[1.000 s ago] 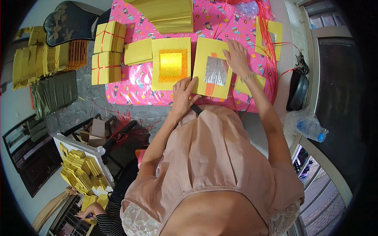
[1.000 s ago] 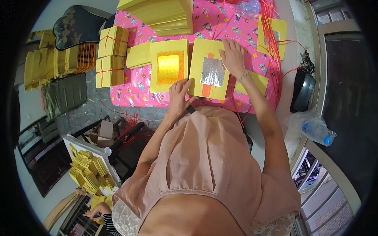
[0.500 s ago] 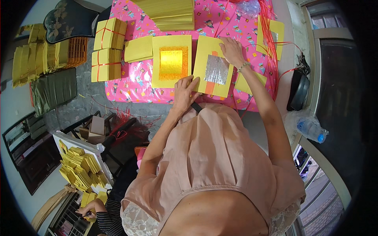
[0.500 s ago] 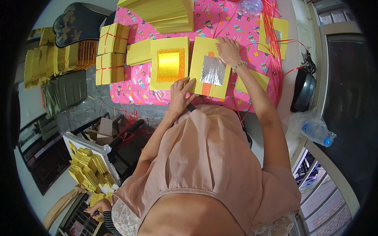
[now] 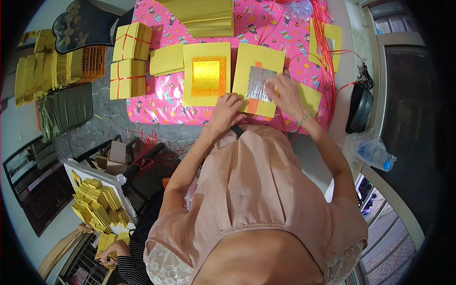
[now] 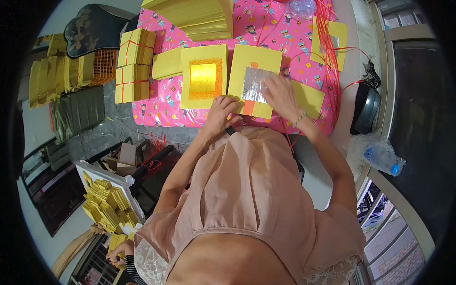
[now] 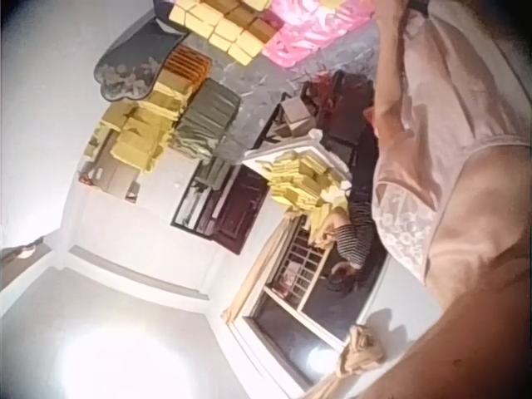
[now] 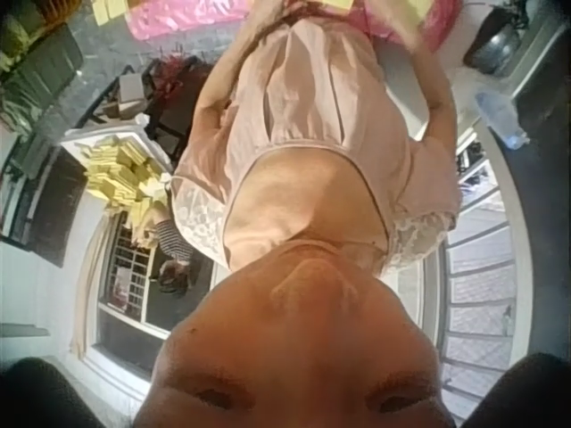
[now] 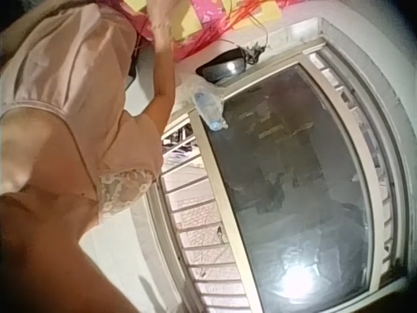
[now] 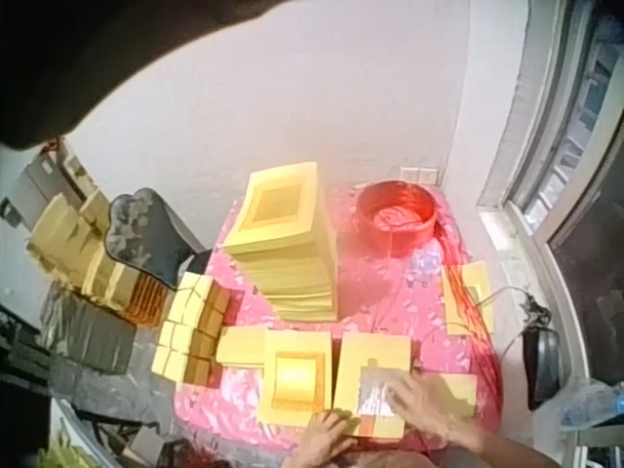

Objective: The person is bundling and tying stacks of yellow joss paper with red plastic ribbon.

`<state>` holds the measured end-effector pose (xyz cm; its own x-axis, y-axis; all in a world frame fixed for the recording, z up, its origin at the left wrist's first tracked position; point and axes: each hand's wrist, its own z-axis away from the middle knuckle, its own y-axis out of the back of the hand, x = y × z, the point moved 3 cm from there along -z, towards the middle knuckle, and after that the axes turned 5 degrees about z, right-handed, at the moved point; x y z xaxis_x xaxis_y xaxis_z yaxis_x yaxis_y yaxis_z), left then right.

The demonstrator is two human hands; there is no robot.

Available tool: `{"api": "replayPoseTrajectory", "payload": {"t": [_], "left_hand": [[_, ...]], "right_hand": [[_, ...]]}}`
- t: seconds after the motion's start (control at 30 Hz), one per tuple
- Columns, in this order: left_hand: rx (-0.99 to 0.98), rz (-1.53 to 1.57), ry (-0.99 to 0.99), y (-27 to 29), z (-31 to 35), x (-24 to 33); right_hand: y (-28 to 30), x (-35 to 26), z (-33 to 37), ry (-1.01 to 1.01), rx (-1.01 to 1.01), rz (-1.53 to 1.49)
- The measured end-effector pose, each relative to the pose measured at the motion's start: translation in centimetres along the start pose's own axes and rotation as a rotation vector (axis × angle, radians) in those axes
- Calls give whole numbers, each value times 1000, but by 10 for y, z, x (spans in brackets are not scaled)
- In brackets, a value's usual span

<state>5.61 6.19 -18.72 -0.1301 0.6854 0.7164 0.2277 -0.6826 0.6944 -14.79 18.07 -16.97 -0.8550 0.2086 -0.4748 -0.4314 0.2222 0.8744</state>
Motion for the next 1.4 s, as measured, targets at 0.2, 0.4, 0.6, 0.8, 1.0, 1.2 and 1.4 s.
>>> {"api": "replayPoseTrajectory", "payload": {"t": [0.2,0.4,0.6,0.8,1.0,1.2,1.4], "left_hand": [[-47,2,-57,6,-10,0],[-81,72,-66,10,-14,-5],[-79,168,-3,9,-15,-13],[-78,232,48,7,-18,-17],[-89,223,44,8,-21,-15],[-92,220,38,9,-23,-13],[-87,214,41,10,-23,-12]], "right_hand": [[-18,-22,55,138,-127,61],[-21,-17,55,138,-180,9],[-6,-17,42,5,-178,-272],[-13,-9,40,-67,-243,-363],[-15,-6,38,-66,-262,-369],[-17,-4,39,-53,-255,-374],[-17,-6,39,-75,-258,-354]]}}
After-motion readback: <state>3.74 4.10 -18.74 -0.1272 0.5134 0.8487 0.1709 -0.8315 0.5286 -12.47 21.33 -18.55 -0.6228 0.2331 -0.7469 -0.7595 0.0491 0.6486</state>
